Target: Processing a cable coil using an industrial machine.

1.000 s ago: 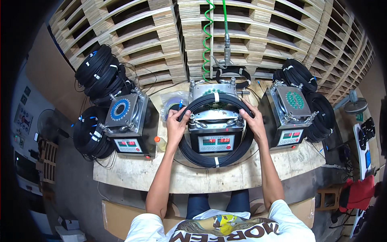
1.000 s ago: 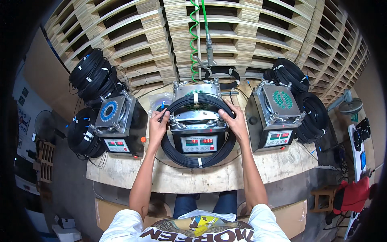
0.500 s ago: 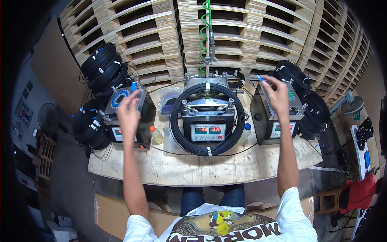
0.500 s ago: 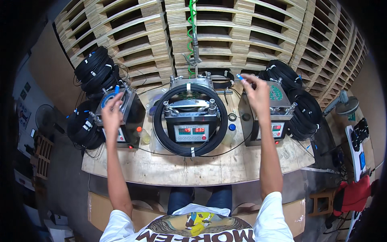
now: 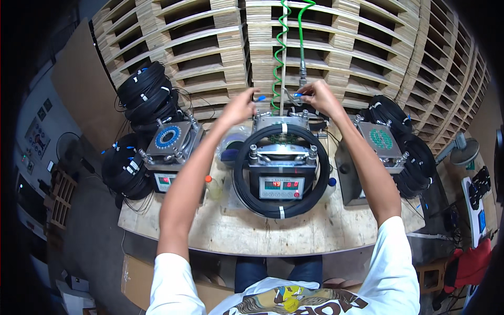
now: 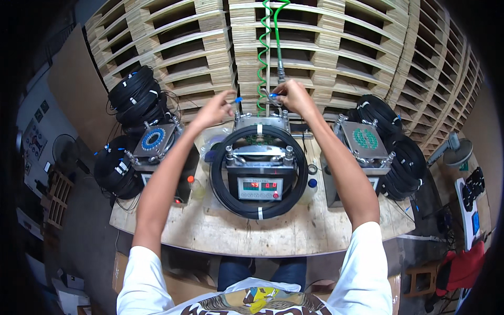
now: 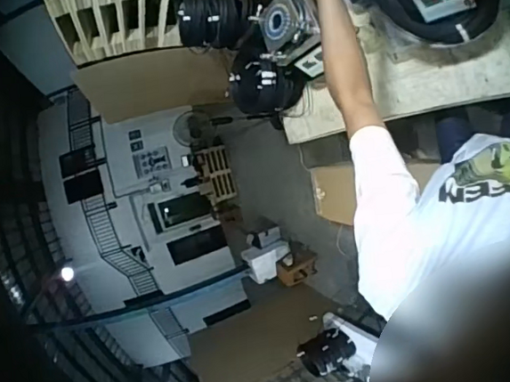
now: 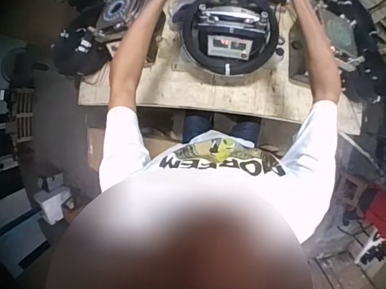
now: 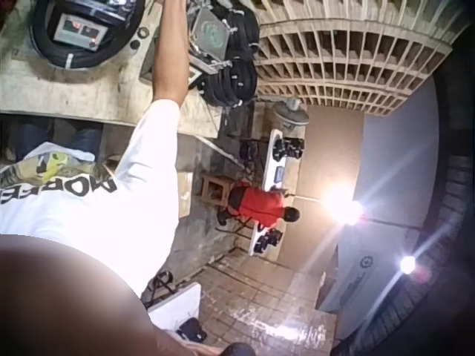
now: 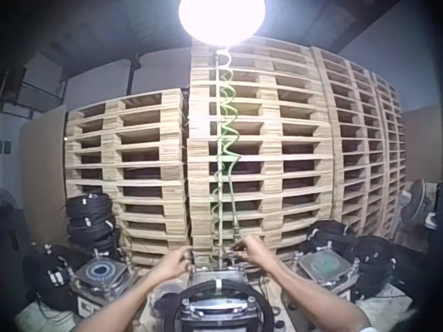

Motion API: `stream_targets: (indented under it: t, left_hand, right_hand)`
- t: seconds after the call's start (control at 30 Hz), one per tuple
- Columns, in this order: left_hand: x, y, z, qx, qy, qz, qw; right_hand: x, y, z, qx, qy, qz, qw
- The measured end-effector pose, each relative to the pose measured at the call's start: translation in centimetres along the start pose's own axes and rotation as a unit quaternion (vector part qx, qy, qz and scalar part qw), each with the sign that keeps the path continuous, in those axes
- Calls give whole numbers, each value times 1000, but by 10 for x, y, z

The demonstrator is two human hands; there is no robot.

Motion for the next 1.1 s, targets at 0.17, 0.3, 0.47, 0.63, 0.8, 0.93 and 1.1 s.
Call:
stream_targets:
  t: [0.17, 0.3, 0.47, 0.63, 0.8, 0.93, 1.1]
  left_hand:
    - [31, -4, -11, -51, 104, -36, 993]
    - [47, -16, -5, -64, 150, -15, 987]
    - [40, -3, 9, -112, 157, -49, 980]
    - [39, -2, 10, -128, 151, -64, 978]
    - [37, 2, 12, -100, 170, -56, 979]
    - [39, 2, 11, -96, 167, -63, 979]
    - [40, 4, 12, -84, 166, -73, 980]
  right_hand:
    - [32, -9, -9, -70, 7, 84, 994]
    - [59, 17, -31, -76, -71, 136, 985]
    - [87, 29, -37, -43, -225, 121, 966]
    - [92, 18, -32, -65, -265, 136, 952]
    - [99, 8, -24, 3, -309, 224, 924]
    - [101, -1, -26, 40, -328, 295, 896]
    - [121, -15, -31, 33, -373, 371, 850]
Point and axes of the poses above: each hand's wrist, its own z-axis away from the middle knuckle, its own x-axis out of the palm, y = z × x, the point moved 9 cm from there along -z, towards the middle knuckle, and after that the axes turned 10 degrees about -y, right-handed, at the moved point
